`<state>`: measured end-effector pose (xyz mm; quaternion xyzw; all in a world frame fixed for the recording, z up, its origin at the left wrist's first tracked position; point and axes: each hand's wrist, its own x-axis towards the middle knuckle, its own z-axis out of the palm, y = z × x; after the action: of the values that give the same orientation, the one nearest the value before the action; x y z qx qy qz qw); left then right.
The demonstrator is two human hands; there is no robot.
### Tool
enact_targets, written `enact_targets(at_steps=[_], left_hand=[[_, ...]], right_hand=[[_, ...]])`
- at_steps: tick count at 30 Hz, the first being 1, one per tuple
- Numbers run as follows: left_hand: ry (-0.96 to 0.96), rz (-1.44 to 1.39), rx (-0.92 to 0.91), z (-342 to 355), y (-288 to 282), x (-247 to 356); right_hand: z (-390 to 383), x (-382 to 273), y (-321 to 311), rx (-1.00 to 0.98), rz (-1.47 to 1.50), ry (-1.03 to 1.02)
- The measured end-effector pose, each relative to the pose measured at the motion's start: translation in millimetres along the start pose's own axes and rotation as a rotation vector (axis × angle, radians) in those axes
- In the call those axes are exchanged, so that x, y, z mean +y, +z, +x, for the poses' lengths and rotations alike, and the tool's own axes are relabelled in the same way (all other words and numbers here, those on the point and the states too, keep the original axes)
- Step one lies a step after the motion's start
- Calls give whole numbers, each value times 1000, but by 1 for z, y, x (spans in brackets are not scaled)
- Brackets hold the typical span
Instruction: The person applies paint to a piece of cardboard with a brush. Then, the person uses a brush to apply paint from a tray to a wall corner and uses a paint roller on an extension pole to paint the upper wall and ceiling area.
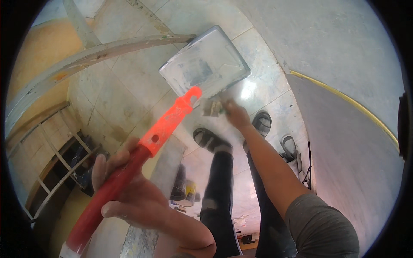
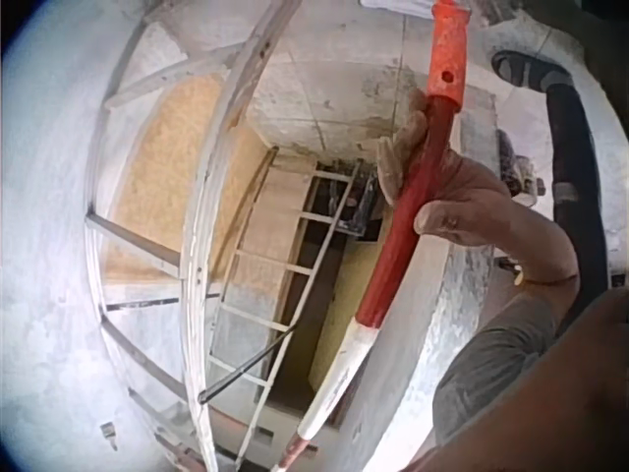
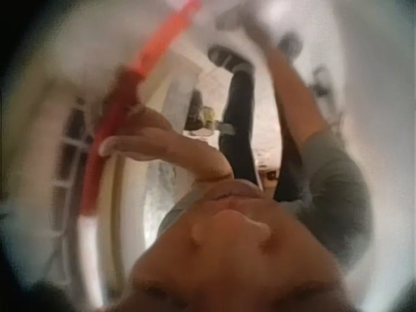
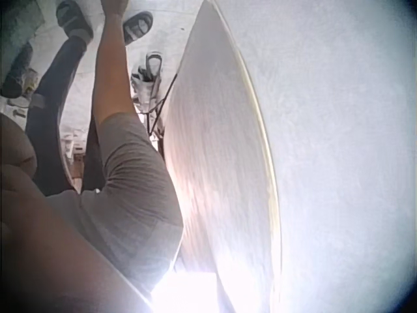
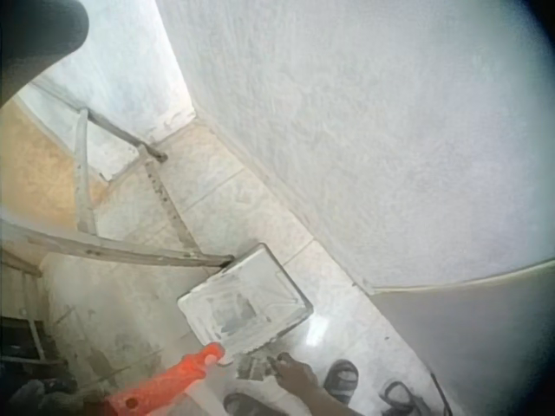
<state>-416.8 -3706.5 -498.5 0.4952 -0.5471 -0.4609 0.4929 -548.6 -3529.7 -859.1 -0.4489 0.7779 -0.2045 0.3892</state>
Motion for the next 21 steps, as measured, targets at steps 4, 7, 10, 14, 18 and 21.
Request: enact_targets(at_steps=[4,7,10,14,18,21], left_hand=[[-68,12,49,-2,2,6],[-65,77,131,0,15,9],[-25,75,127,-1,19,8],[12,125,144,-3,22,9],[93,168,124,-9,18,5],[135,103,75,-11,14,3]], right_hand=[[16,-30,-5,-317,-94,-31],[27,-30,18,-361,-99,-201],[36,-31,33,-378,-115,-226],[38,-24,47,-474,-120,-137],[34,-4,56,-415,-143,-120],[38,3,54,-397,-100,-120]])
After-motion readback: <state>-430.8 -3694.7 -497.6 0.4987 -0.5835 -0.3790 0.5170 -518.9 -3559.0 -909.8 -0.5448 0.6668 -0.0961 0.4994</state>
